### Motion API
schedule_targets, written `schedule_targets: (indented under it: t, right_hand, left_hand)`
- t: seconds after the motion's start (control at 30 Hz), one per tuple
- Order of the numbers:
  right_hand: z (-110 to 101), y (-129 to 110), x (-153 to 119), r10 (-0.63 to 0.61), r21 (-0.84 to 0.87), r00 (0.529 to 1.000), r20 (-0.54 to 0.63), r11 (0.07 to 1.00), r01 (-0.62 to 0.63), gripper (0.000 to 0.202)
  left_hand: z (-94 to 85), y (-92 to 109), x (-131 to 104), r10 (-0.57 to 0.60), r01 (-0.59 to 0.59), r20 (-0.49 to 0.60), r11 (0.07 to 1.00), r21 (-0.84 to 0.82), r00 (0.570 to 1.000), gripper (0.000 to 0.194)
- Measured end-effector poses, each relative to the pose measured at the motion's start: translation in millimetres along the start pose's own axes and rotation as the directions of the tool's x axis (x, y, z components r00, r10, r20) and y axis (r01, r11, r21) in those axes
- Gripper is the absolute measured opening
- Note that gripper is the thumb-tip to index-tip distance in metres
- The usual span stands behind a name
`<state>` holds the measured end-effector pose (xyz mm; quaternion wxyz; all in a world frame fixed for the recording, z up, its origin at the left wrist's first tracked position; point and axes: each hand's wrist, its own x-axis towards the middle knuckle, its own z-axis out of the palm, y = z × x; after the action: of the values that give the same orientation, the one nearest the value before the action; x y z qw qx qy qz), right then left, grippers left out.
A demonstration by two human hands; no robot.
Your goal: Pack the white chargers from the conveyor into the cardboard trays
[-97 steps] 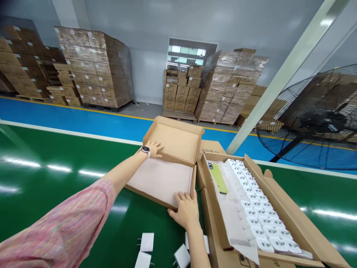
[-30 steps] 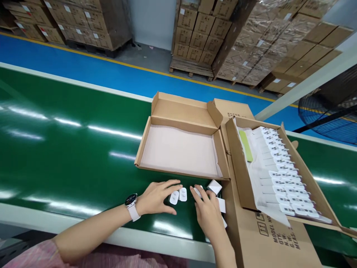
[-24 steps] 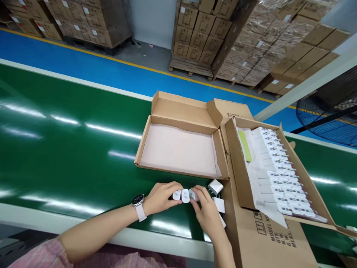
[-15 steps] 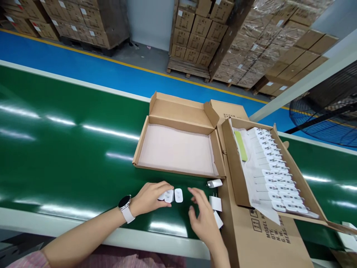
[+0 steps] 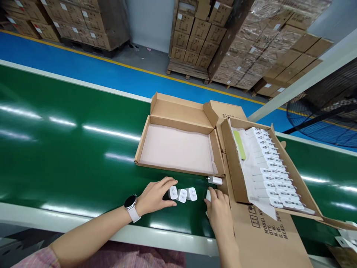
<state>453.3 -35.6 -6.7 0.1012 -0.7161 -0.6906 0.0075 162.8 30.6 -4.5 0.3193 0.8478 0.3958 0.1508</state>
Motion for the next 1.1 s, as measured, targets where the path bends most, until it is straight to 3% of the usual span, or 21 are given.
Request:
schedule_targets:
  t: [0.1, 0.23, 0.43, 0.5, 0.6, 0.67, 0.87, 0.93, 1.03, 1.1]
  right_hand:
    - [-7, -10, -2, 0.016, 0.315, 0.996, 0.088, 0.948, -0.043, 0.043]
    - [1, -44, -9, 0.006, 0.671, 0.981, 0.193, 0.729, -0.136, 0.046]
    - [21, -86, -9, -0.050, 0.870, 0.992, 0.113, 0.488, -0.075, 0.051]
    - [21, -91, -8, -0.068, 0.869, 0.990, 0.120, 0.489, -0.072, 0.049]
    - [18, -93, -5, -0.056, 0.778, 0.991, 0.124, 0.625, -0.062, 0.045]
    - [19, -94, -4, -0.030, 0.753, 0.992, 0.122, 0.654, -0.073, 0.046]
    - [32, -96, -6, -0.019, 0.918, 0.995, 0.100, 0.387, -0.085, 0.064]
    - [34, -93, -8, -0.012, 0.931, 0.997, 0.082, 0.358, -0.072, 0.070]
    - [31, -85, -5, -0.004, 0.917, 1.000, -0.002, 0.399, 0.004, 0.071]
    - [23, -78, 5, 0.012, 0.852, 0.994, -0.112, 0.515, 0.090, 0.063]
  left_hand:
    - [1.0, 4, 4, 0.016, -0.016, -0.001, 0.999, 0.033, 1.000, 0.083]
    - [-0.3, 13, 11, 0.052, -0.057, 0.046, 0.991, 0.117, 0.998, 0.086]
    - [-14.4, 13, -1, 0.036, -0.052, 0.078, 0.975, 0.216, 0.996, 0.042]
    - [-23.4, 12, -7, 0.012, -0.033, 0.083, 0.968, 0.251, 0.996, 0.040]
    - [-34.1, 15, -10, -0.026, -0.007, 0.102, 0.950, 0.313, 0.994, 0.047]
    - [-35.6, 20, -7, -0.037, -0.007, 0.117, 0.934, 0.358, 0.992, 0.054]
    - [-21.4, 33, 14, -0.062, 0.003, 0.109, 0.880, 0.474, 0.992, 0.064]
    - [-18.7, 33, 22, -0.054, -0.013, 0.127, 0.879, 0.476, 0.990, 0.058]
    - [-22.1, 27, 30, -0.049, -0.010, 0.168, 0.942, 0.334, 0.985, 0.048]
    - [-29.4, 21, 34, -0.064, 0.064, 0.137, 0.998, 0.008, 0.989, 0.049]
